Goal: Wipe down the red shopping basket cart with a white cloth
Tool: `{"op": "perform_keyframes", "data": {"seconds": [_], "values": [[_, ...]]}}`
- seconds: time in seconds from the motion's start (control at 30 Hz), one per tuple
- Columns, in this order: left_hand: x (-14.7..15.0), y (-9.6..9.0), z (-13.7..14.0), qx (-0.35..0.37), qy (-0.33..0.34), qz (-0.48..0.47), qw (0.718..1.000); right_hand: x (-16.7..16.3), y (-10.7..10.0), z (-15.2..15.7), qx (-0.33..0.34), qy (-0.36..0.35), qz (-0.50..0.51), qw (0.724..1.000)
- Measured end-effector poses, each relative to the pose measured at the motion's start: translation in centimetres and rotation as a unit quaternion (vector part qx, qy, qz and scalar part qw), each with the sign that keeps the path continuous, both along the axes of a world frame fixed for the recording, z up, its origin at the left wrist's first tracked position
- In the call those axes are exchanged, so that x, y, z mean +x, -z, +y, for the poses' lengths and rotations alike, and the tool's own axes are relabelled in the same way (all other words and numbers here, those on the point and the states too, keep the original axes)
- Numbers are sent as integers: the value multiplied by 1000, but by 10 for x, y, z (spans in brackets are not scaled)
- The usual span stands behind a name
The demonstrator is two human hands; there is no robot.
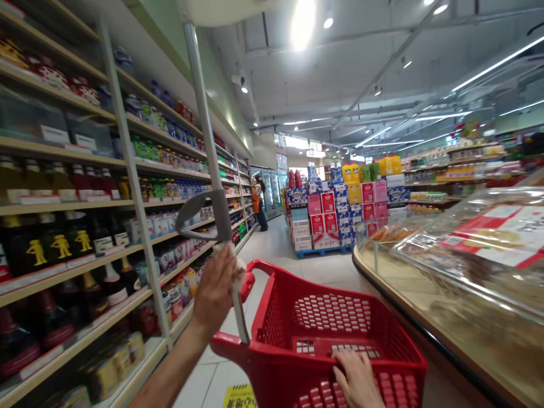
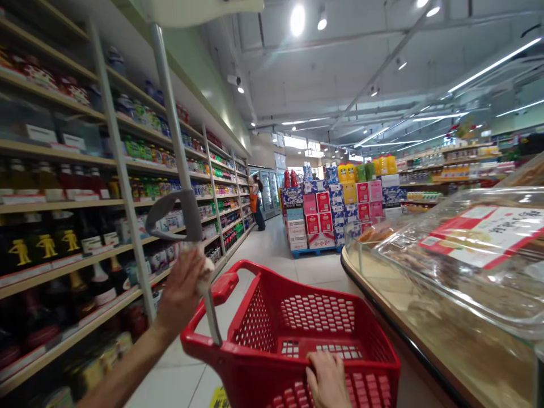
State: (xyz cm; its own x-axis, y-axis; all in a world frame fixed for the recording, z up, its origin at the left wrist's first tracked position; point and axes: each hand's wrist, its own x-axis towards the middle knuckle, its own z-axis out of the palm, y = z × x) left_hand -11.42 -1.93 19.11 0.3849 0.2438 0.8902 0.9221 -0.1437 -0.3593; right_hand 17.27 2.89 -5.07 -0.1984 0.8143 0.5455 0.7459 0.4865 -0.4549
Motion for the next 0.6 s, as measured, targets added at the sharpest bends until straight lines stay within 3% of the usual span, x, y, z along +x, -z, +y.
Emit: {"op": "perform_keyframes", "data": {"seconds": [0.07, 0.1, 0.23, 0.3, 0.33, 0.4, 0.5, 0.53, 0.6], "values": [[-6, -15, 6, -25, -11, 46, 999, 3, -6, -4, -23, -18, -5, 1000], [-9, -9, 7, -53, -19, 64, 996, 4, -9, -6, -35, -25, -7, 999], [-12, 70, -8, -158, -1, 128, 979, 4, -19, -11, -52, -27, -5, 998], [-10, 97, -17, -203, 24, 200, 958, 3, -21, -14, -50, -25, -4, 998], [-9, 98, -20, -222, 27, 221, 949, 3, -21, -15, -49, -24, -4, 999], [-5, 82, -20, -243, 21, 217, 945, 3, -21, -17, -46, -25, -8, 999], [5, 63, -14, -211, 0, 137, 968, 7, -19, -19, -39, -29, -12, 999], [10, 68, -13, -199, 0, 116, 973, 9, -18, -20, -37, -32, -12, 999], [21, 98, -13, -182, 48, 140, 972, 12, -17, -22, -32, -40, -12, 999]]}}
